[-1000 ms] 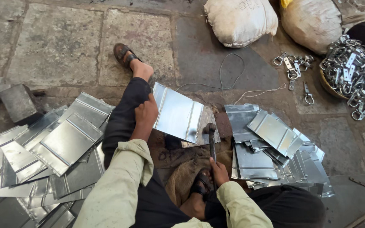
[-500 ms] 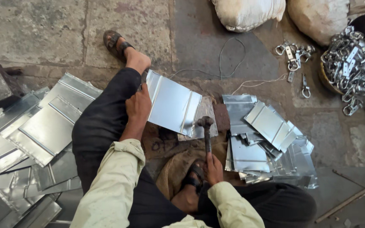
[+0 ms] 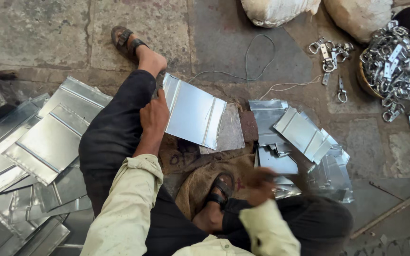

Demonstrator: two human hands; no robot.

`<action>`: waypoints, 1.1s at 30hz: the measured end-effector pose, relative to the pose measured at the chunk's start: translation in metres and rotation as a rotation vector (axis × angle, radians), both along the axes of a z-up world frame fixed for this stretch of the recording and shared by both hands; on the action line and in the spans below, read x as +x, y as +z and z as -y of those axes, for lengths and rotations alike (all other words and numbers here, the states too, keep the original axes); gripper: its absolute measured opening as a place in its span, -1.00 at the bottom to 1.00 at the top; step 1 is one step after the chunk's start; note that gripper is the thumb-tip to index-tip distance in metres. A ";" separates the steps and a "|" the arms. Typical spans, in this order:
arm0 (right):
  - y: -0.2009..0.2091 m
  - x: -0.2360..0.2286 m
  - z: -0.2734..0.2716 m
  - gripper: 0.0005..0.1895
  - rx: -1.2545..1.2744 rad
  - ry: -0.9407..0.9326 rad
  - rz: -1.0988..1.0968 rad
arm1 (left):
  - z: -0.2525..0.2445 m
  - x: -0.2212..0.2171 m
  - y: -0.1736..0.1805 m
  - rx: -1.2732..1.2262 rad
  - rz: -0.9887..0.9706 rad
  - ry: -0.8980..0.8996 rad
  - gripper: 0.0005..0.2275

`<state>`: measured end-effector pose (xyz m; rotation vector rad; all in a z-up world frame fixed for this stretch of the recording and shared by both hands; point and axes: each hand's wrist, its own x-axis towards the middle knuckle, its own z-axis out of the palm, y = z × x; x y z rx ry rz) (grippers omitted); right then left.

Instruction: The person sits on the floor and uses a hammer to repeatedly strike rectangular metal sheets placed on a wooden block. They pick up sheets from a pile, position them, hammer them, and then place them into a separate pile.

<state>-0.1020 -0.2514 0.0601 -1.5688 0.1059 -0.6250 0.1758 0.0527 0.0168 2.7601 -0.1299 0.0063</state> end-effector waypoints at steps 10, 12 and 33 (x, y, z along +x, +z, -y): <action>0.087 0.016 0.001 -0.93 -0.475 0.075 -0.307 | 0.003 -0.009 -0.006 0.026 0.060 -0.012 -0.79; 0.137 0.016 -0.002 -0.91 0.067 0.049 -0.083 | 0.002 -0.009 -0.002 0.022 0.055 -0.013 -0.78; 0.185 0.032 -0.008 -0.32 -0.011 -0.037 0.159 | 0.002 -0.011 -0.007 0.000 0.017 -0.042 -0.71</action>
